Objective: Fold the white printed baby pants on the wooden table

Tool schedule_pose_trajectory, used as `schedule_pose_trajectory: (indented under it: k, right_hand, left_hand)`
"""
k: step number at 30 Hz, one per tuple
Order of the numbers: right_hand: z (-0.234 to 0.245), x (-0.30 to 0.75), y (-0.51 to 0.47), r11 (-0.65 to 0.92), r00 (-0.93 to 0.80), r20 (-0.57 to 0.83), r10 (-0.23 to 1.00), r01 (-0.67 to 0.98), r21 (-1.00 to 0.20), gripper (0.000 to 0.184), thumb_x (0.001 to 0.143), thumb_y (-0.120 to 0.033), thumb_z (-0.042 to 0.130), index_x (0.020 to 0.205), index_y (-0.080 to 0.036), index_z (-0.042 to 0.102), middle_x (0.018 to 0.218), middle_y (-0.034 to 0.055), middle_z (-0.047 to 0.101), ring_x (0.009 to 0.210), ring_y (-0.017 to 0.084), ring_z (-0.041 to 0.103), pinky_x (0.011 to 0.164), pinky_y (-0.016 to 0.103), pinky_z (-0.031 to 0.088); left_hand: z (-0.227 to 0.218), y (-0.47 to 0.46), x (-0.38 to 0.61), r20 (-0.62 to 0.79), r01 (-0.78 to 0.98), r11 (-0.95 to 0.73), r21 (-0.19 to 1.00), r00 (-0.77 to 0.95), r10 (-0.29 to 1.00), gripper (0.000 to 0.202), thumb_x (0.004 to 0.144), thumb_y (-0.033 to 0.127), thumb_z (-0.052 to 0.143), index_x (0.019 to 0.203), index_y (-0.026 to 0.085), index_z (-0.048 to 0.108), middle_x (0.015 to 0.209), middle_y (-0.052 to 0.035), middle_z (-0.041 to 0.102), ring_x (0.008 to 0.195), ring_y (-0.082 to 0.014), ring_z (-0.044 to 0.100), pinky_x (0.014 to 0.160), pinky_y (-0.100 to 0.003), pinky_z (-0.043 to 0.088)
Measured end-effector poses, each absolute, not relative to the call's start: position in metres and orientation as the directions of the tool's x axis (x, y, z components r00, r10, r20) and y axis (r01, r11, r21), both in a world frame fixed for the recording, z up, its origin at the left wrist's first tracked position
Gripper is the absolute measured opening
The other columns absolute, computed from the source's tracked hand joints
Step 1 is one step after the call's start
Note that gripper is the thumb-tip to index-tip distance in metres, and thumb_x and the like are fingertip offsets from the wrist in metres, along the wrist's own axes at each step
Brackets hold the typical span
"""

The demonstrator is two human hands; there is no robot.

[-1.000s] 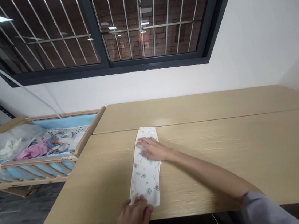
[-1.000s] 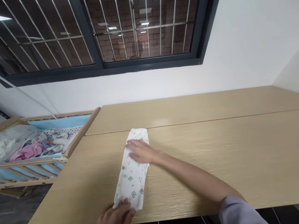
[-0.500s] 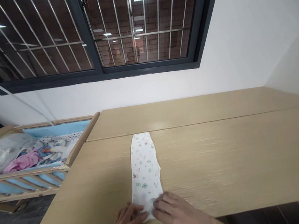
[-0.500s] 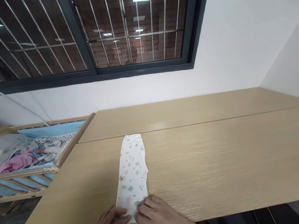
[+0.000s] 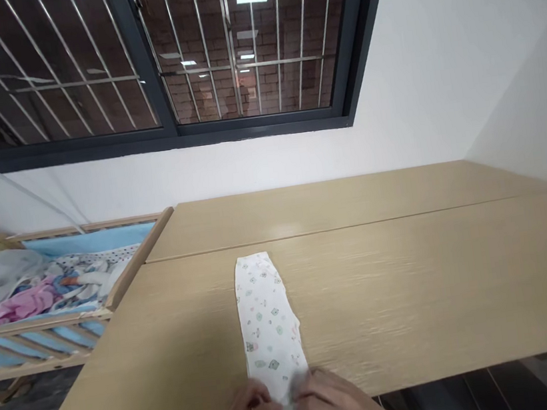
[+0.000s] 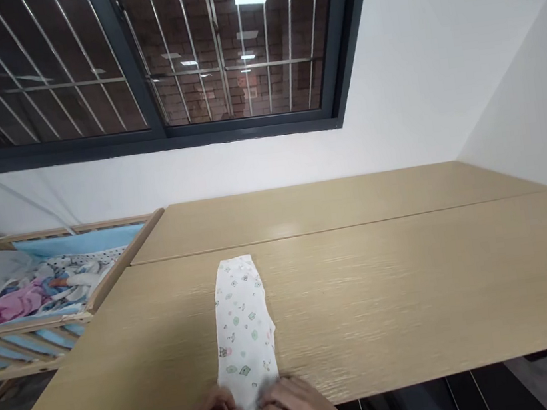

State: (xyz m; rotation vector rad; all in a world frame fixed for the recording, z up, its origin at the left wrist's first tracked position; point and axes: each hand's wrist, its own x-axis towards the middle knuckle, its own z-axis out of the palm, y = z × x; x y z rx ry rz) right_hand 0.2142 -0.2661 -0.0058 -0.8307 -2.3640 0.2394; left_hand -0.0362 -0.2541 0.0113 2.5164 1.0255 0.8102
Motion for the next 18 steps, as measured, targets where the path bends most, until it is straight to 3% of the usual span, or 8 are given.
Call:
schedule_pose_trajectory:
  k: [4, 8, 12, 18]
  right_hand:
    - [0.055, 0.225, -0.246, 0.644, -0.567, 0.361, 0.74, 0.444, -0.623, 0.022, 0.102, -0.019, 0.051, 0.121, -0.023, 0.062, 0.117, 0.0078, 0.062, 0.114, 0.019, 0.06, 0.098, 0.03, 0.053]
    - [0.087, 0.224, -0.188, 0.579, -0.479, 0.378, 0.792, 0.392, -0.715, 0.024, 0.104, -0.027, 0.048, 0.122, -0.023, 0.064, 0.114, 0.0081, 0.062, 0.108, 0.02, 0.061, 0.094, 0.036, 0.053]
    - [0.072, 0.208, -0.108, 0.546, -0.365, 0.418, 0.832, 0.397, -0.738, 0.025, 0.098, -0.027, 0.058, 0.122, -0.021, 0.064, 0.115, 0.008, 0.065, 0.102, 0.02, 0.062, 0.092, 0.036, 0.05]
    - [0.023, 0.175, -0.014, 0.422, -0.241, 0.348, 0.906, 0.453, -0.785, 0.023, 0.086, -0.013, 0.061, 0.108, -0.018, 0.065, 0.105, 0.0069, 0.068, 0.095, 0.02, 0.062, 0.089, 0.034, 0.048]
  left_hand:
    - [0.044, -0.232, -0.036, 0.458, 0.537, -0.666, 0.518, 0.484, 0.746, 0.026, 0.093, 0.014, 0.057, 0.111, 0.028, 0.069, 0.095, -0.0007, 0.073, 0.084, -0.0124, 0.071, 0.077, -0.018, 0.057]
    - [0.078, -0.182, -0.035, 0.504, 0.62, -0.606, 0.498, 0.363, 0.784, 0.018, 0.097, 0.033, 0.058, 0.107, 0.024, 0.07, 0.094, -0.0023, 0.075, 0.086, -0.016, 0.071, 0.081, -0.025, 0.057]
    - [0.095, -0.121, -0.03, 0.417, 0.709, -0.531, 0.464, 0.354, 0.837, 0.027, 0.099, 0.041, 0.051, 0.103, 0.022, 0.071, 0.103, -0.0056, 0.075, 0.097, -0.0221, 0.069, 0.089, -0.034, 0.053]
    - [0.079, -0.048, -0.032, 0.18, 0.808, -0.341, 0.48, 0.289, 0.94, 0.025, 0.096, 0.032, 0.048, 0.105, 0.022, 0.068, 0.116, -0.0071, 0.072, 0.112, -0.0237, 0.063, 0.093, -0.032, 0.045]
